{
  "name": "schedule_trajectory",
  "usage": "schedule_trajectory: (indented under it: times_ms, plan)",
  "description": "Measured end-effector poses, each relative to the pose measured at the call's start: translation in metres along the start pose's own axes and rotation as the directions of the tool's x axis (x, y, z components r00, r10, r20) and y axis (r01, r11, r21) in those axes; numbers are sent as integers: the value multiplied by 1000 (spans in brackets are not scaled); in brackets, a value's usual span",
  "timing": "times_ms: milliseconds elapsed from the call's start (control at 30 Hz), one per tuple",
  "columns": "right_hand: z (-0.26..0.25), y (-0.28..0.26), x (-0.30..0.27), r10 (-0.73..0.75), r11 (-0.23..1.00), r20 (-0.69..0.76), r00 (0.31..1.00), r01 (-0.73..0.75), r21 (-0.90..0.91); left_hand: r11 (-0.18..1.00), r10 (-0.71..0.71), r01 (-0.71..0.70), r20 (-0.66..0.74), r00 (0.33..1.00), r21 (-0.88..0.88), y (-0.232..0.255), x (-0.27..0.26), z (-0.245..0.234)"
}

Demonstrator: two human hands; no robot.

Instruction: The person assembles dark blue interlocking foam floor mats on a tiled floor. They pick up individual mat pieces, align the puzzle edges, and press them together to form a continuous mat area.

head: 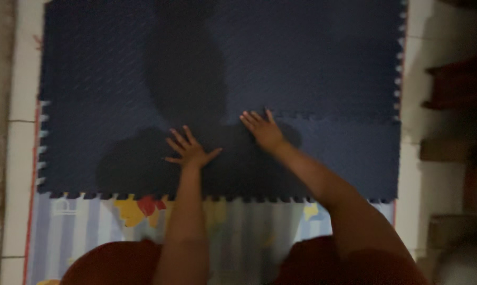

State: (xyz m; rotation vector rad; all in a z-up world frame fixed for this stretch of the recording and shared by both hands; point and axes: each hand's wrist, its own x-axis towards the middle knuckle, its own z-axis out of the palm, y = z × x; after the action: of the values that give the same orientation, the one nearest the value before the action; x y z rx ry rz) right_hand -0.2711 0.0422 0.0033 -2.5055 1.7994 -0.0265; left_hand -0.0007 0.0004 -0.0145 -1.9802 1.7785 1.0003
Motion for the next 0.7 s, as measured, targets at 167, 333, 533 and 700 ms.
schedule_trajectory:
  times_ms: [167,333,533,700]
  plan:
    - [-11,56,5,300,799,188,935,-354,486,998,19,-21,-25,999,-60,-3,8,0]
    - [-15,44,-66,418,908,66,906,-419,10,995,8,-19,-107,994,-99,13,15,15]
    - [-53,67,-133,822,545,204,532,-838,-13,979,183,-197,-209,961,-48,95,-78,101]
    - [-54,77,-121,885,270,358,297,-955,122,993,116,-118,71,991,23,102,-117,123]
